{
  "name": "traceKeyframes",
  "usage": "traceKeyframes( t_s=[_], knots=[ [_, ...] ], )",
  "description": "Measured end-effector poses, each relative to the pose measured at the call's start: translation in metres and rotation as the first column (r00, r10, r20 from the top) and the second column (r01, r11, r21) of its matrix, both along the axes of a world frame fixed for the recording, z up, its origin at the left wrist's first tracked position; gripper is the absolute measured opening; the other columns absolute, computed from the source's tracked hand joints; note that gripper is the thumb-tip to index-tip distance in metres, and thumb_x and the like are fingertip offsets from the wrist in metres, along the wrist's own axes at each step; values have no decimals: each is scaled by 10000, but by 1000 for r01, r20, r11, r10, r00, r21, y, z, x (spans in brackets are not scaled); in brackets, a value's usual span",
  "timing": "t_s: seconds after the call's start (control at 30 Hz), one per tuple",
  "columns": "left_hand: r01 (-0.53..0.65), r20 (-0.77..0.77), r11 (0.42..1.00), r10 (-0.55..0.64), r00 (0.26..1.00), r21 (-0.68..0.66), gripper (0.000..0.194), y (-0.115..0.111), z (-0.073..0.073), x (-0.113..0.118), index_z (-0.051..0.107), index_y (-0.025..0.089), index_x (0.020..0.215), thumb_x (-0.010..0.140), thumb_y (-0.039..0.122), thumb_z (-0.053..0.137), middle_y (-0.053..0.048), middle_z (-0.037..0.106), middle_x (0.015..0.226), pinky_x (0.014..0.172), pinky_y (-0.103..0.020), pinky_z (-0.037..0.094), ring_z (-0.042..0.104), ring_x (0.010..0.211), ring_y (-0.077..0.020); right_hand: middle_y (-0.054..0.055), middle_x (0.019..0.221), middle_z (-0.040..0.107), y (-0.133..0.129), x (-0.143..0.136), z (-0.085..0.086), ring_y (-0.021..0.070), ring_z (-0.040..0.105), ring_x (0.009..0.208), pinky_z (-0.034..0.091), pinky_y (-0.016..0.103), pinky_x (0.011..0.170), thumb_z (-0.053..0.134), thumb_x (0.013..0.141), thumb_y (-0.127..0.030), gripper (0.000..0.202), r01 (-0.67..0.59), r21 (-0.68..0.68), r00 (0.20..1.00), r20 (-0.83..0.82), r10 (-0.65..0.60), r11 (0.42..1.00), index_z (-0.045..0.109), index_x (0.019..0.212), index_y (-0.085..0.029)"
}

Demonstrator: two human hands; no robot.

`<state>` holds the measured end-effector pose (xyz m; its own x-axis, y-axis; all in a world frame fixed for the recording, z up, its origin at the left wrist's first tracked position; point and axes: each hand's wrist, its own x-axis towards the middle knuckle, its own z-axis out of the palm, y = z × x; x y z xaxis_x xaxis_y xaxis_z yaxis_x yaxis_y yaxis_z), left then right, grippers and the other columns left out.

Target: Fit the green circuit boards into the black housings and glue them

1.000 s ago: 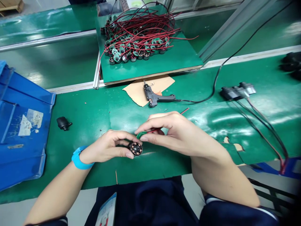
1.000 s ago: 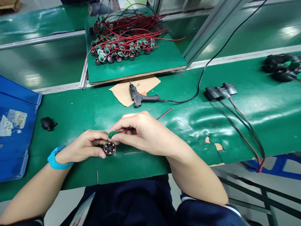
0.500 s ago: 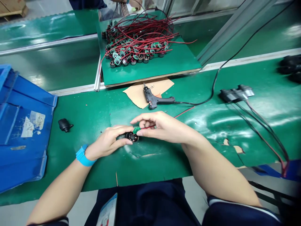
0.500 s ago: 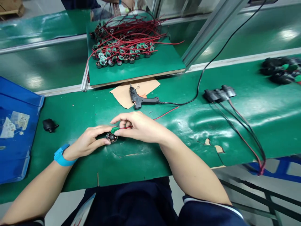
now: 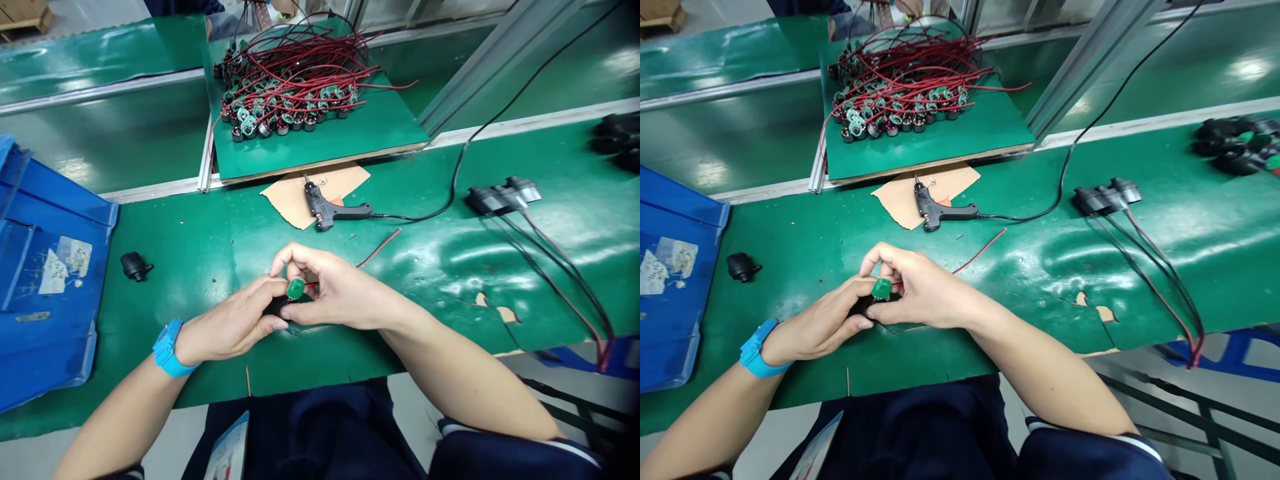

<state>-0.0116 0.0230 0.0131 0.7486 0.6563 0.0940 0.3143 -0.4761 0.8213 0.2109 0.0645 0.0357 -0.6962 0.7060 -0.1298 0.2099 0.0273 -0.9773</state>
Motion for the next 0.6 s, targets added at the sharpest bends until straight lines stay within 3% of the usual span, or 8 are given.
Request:
traceKeyframes(
  t_s=[0.1, 0.2, 0.3, 0.43, 0.5, 0.53, 0.6],
  knots=[
    [-32, 28, 999, 33, 999, -16, 297, 0, 0, 3, 416, 223, 1328, 1072, 374, 403, -136, 582, 1203, 901, -383, 540, 600, 1078, -241, -94, 751, 440, 0, 0, 0, 63, 394, 593, 338, 197, 512, 761, 777, -175, 370, 35, -1, 999, -4, -35, 999, 540, 1070, -223],
    [-200, 106, 980, 197, 975, 13, 476, -1, -2, 4, 426, 236, 1279, 964, 546, 603, -96, 598, 1125, 801, -338, 549, 630, 958, -216, -44, 869, 554, 3, 4, 2, 96, 534, 738, 455, 225, 632, 823, 792, -299, 487, 5, -72, 993, -117, -14, 997, 558, 1192, -213],
    [-444, 194, 890, 421, 886, 100, 647, -2, -5, 5, 427, 254, 1282, 825, 525, 797, -18, 622, 976, 682, -264, 528, 644, 783, -153, -18, 851, 591, 5, 7, 5, 102, 563, 754, 471, 238, 667, 760, 874, -354, 318, 25, -108, 986, -163, -43, 994, 627, 1102, -176],
    [-570, 272, 757, 503, 821, 320, 414, -3, -6, 6, 522, 248, 1196, 885, 367, 769, 42, 642, 807, 603, -216, 512, 641, 639, -107, -17, 752, 608, 0, 0, 4, 95, 541, 659, 451, 232, 601, 697, 927, -398, 236, 67, -78, 990, -116, -75, 995, 658, 921, -165],
    [-586, 264, 698, 524, 810, 412, 294, -4, -5, 6, 575, 239, 1122, 907, 348, 743, 14, 704, 854, 645, -226, 547, 696, 693, -123, 15, 831, 666, -7, -5, 2, 126, 601, 726, 500, 267, 653, 686, 936, -388, 211, 160, 62, 981, -117, -152, 985, 667, 971, -181],
    [-590, 254, 679, 536, 805, 436, 261, -4, -4, 6, 591, 234, 1101, 914, 347, 734, -1, 727, 874, 658, -231, 560, 718, 719, -134, 28, 872, 679, -11, -9, 0, 146, 620, 777, 517, 295, 697, 694, 930, -371, 186, 242, 209, 967, -133, -218, 948, 681, 987, -195],
    [-599, 238, 653, 559, 794, 464, 249, -5, -4, 5, 608, 225, 1098, 920, 351, 728, -23, 756, 898, 665, -237, 577, 743, 745, -149, 26, 863, 661, -21, -14, -2, 168, 614, 818, 512, 339, 760, 729, 899, -328, 138, 370, 541, 929, -199, -312, 755, 721, 994, -228]
  ],
)
